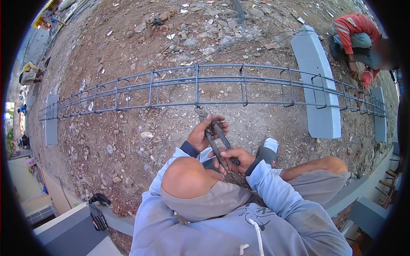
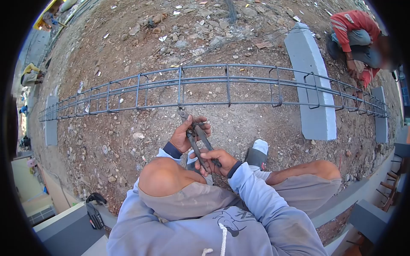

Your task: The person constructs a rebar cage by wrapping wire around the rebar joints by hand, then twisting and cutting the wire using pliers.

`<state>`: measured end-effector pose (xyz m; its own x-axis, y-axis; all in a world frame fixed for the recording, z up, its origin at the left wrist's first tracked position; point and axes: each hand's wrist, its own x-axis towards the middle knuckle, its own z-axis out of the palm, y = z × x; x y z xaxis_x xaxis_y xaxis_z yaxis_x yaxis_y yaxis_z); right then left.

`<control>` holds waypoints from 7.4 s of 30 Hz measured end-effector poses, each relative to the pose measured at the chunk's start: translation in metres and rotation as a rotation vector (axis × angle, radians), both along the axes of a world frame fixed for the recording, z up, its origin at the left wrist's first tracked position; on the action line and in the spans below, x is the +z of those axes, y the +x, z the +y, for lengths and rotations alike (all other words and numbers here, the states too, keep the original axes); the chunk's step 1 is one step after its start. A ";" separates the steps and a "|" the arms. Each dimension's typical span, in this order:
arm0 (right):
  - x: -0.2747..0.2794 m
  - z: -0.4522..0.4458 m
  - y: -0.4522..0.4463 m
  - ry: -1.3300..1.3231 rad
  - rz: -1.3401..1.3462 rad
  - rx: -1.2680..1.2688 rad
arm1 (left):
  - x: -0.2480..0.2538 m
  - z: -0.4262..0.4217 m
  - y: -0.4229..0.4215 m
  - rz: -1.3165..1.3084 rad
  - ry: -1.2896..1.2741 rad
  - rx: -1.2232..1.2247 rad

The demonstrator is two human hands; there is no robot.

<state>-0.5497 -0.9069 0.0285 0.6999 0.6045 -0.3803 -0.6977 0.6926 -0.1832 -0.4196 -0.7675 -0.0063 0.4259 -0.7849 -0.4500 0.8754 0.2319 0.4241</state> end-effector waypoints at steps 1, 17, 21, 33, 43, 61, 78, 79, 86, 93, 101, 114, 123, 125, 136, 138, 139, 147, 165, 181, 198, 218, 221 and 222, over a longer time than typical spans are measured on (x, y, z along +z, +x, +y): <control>-0.001 -0.003 0.002 -0.014 -0.005 0.020 | 0.002 -0.001 0.002 0.012 0.002 -0.005; -0.004 -0.051 0.021 -0.101 0.030 0.301 | -0.005 -0.006 0.002 -0.018 -0.028 0.037; -0.019 -0.025 0.012 -0.101 0.051 0.221 | -0.003 -0.015 0.006 0.080 -0.052 0.066; -0.004 0.037 0.010 -2.069 -0.374 0.168 | 0.005 -0.029 0.004 0.021 0.477 0.173; -0.025 0.033 0.029 -1.673 -0.181 0.202 | 0.000 -0.007 0.003 -0.150 0.432 0.115; -0.033 0.030 0.025 0.101 0.043 0.092 | -0.009 0.008 0.010 0.109 -0.273 -0.008; -0.022 0.058 0.028 -0.146 0.303 0.022 | -0.005 0.006 0.011 0.161 -0.139 -0.052; -0.024 0.060 0.026 -0.180 0.285 0.020 | -0.003 0.007 0.011 0.165 -0.100 -0.050; -0.022 0.045 0.027 -0.214 0.209 0.023 | -0.002 0.007 0.004 0.051 0.180 0.031; -0.025 0.007 0.029 -0.925 -0.125 0.179 | 0.016 0.004 0.004 -0.417 0.488 -0.008; -0.028 0.004 0.027 -0.701 0.057 0.056 | 0.034 0.017 0.016 -0.550 0.792 -0.063; -0.073 -0.009 0.005 -2.341 -0.177 -0.346 | -0.006 -0.009 0.016 -0.728 0.619 -0.312; -0.016 0.011 0.016 -1.692 -0.459 -0.375 | 0.031 -0.025 0.015 -0.764 0.561 -0.405; 0.000 0.007 0.019 -1.694 -0.440 -0.361 | 0.022 -0.025 0.011 -0.703 0.529 -0.322; -0.012 -0.027 0.015 -1.689 -0.258 -0.351 | 0.025 -0.016 0.013 -0.734 0.634 -0.392; -0.014 -0.039 0.015 -1.726 -0.157 -0.247 | 0.023 -0.013 0.013 -0.778 0.699 -0.439; -0.014 -0.048 0.018 -1.745 -0.105 -0.201 | 0.024 -0.013 0.016 -0.785 0.718 -0.411; -0.004 -0.112 0.012 -1.245 0.295 -0.442 | 0.079 -0.047 0.056 -1.187 0.784 -0.233; -0.068 -0.084 0.022 -0.775 0.090 -0.717 | 0.077 -0.138 0.064 -1.635 0.666 -0.586; -0.094 -0.077 0.042 -1.386 -0.048 -0.679 | 0.053 -0.158 0.067 -1.596 0.723 -0.553; -0.043 -0.065 0.057 -2.045 -0.304 -0.763 | 0.064 -0.139 0.069 -1.271 0.646 -0.425; -0.055 -0.059 0.058 -2.117 -0.416 -0.671 | 0.056 -0.125 0.068 -1.284 0.734 -0.416; -0.045 -0.059 0.060 -2.069 -0.369 -0.655 | 0.055 -0.127 0.069 -1.297 0.732 -0.400; -0.042 -0.058 0.061 -2.065 -0.347 -0.660 | 0.056 -0.127 0.068 -1.293 0.736 -0.399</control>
